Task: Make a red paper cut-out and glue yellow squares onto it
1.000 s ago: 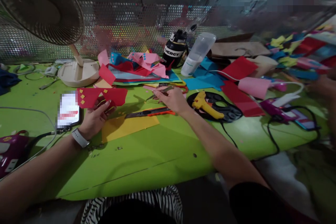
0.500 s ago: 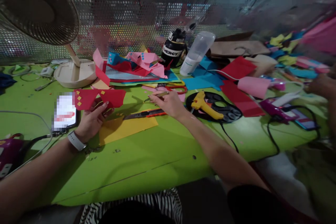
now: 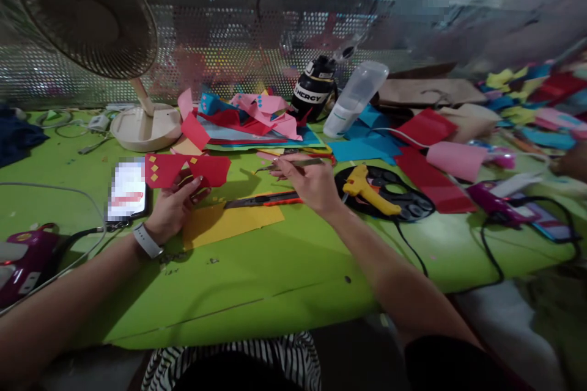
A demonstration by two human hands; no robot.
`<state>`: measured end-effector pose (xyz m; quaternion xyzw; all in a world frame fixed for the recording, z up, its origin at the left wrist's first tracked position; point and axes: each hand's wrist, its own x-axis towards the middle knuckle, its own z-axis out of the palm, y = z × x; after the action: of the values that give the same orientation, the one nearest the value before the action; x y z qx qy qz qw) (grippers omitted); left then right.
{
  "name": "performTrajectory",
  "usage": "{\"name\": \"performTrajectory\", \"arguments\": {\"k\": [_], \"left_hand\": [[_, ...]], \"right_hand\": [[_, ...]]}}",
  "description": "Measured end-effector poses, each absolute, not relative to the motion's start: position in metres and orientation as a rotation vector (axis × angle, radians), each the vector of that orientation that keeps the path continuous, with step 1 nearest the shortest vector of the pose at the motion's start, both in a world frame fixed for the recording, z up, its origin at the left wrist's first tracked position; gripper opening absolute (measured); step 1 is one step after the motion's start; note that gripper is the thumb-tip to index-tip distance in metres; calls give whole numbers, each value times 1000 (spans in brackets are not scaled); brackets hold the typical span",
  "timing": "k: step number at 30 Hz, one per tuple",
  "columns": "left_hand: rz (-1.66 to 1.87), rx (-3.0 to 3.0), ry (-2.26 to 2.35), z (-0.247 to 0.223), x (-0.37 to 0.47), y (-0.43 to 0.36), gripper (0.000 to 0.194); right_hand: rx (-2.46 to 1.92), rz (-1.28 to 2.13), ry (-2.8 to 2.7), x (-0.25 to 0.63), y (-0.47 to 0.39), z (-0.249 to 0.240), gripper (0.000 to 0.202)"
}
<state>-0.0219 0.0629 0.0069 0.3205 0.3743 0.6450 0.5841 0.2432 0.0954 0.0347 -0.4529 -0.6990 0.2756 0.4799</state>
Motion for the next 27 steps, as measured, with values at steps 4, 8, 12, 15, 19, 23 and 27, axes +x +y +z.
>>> {"name": "performTrajectory", "arguments": {"k": [4,8,12,15,19,23,27], "left_hand": [[1468,793,859,10,-19,58,37],[1469,807,863,13,-16,53,37],[1471,801,847,13,-15,51,39],[1475,789,837,12,-15,51,39],[1469,797,824,10,-14,50,40],[1478,791,829,11,-13,50,40],[1473,786,844,11,-13,49,41]], "right_hand": [[-970,631,-1668,217,68,53,21],[-879,594,-1757,186,57,66,16],[-863,438,-1800,167,61,68,17],[-811,369,-1796,162,65,64,16],[-800,403,-1758,159,65,60,15],[-800,422,-1741,158,65,59,14],[-810,435,-1720,157,65,59,14]]}}
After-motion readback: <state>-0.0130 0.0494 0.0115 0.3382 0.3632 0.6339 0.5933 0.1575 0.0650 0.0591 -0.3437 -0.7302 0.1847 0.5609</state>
